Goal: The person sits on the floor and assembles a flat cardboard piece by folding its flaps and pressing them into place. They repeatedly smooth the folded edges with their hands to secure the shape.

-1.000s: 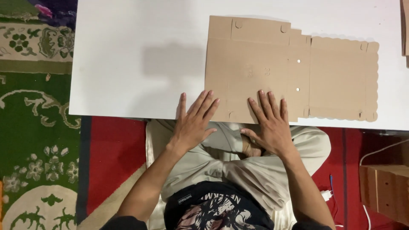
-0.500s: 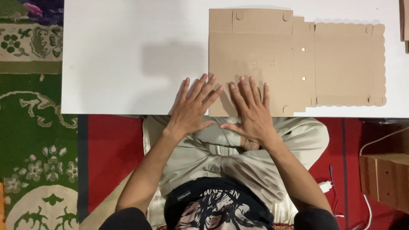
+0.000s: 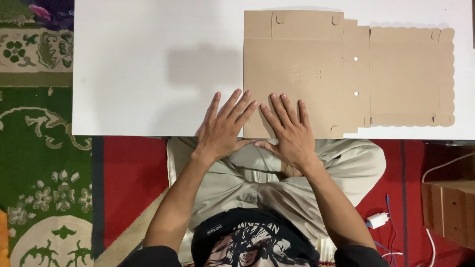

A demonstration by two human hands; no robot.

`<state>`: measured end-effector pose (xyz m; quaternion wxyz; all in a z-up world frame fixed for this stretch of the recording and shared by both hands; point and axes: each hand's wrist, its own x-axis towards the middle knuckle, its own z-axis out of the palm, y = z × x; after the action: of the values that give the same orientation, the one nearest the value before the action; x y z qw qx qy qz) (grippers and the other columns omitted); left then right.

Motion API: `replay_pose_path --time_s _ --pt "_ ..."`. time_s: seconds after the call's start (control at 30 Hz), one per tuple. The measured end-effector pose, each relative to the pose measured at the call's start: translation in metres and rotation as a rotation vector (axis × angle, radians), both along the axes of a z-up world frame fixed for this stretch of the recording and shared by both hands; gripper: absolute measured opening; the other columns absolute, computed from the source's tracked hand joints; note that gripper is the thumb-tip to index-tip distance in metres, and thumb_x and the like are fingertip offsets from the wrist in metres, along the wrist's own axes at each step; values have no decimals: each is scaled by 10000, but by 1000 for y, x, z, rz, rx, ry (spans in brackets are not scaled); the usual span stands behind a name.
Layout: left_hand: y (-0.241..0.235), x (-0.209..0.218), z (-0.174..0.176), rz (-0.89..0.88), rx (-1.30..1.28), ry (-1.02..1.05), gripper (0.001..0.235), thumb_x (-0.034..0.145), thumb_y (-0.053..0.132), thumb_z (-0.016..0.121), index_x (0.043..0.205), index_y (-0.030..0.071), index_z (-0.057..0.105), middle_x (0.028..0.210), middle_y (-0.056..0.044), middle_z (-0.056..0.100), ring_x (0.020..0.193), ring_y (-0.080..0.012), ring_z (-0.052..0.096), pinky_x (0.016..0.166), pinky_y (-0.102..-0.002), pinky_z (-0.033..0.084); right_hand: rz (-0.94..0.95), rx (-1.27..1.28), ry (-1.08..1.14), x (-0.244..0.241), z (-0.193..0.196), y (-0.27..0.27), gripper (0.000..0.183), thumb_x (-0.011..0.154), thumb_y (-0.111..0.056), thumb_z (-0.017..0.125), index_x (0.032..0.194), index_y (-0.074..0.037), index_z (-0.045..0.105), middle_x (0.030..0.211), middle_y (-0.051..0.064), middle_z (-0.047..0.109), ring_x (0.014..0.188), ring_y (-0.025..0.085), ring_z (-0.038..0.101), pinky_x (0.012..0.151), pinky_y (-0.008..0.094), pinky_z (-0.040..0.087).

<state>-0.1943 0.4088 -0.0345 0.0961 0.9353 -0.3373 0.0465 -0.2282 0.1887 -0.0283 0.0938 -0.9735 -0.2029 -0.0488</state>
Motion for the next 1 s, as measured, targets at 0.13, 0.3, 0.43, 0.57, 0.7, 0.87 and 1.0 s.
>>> replay_pose_path --time_s 0.13,0.3,0.43,0.57,0.7,0.87,1.0 --pt "3 -1 -8 -12 -56 -23 874 879 767 521 1556 224 418 1666 -50 285 1551 -260 180 1230 -604 23 -7 53 10 0 -2 -2 949 825 -826 516 1581 -265 402 1665 70 327 1542 284 261 1248 580 86" --pt "5 -2 -17 -25 -147 -43 754 923 723 497 1495 233 504 1612 -29 397 1521 -256 274 1228 -595 98 -15 134 -1 0 0 -4 825 873 -758 551 1531 -265 482 1634 46 392 1523 257 314 1257 541 97" --pt "5 -2 -13 -33 -181 -40 734 915 708 528 1460 216 550 1590 -32 434 1507 -262 308 1222 -592 133 -17 134 21 1 2 -5 814 878 -751 556 1524 -261 493 1626 53 407 1519 264 323 1253 535 94" --pt "6 -2 -12 -29 -204 -48 714 907 711 533 1413 211 591 1553 -14 484 1488 -247 349 1216 -589 187 -22 139 14 0 2 -4 800 879 -751 552 1507 -257 513 1620 54 417 1518 261 329 1255 529 98" --pt "6 -1 -19 -22 -206 -73 695 912 715 507 1397 227 600 1547 15 493 1485 -225 358 1218 -576 208 -24 130 -7 0 -1 -5 788 888 -755 526 1502 -261 521 1610 53 433 1511 261 340 1253 533 105" --pt "5 -1 -20 -4 -262 -48 660 928 692 502 1370 218 623 1503 4 543 1472 -233 381 1213 -583 206 -21 122 -1 0 -1 -6 749 912 -745 488 1486 -266 535 1597 54 449 1501 263 356 1244 543 132" --pt "2 0 -21 9 -329 -41 626 942 686 489 1321 217 660 1451 -7 592 1446 -241 423 1197 -598 224 -27 169 5 1 -1 -5 701 941 -720 474 1452 -250 570 1566 76 481 1485 283 378 1231 557 144"
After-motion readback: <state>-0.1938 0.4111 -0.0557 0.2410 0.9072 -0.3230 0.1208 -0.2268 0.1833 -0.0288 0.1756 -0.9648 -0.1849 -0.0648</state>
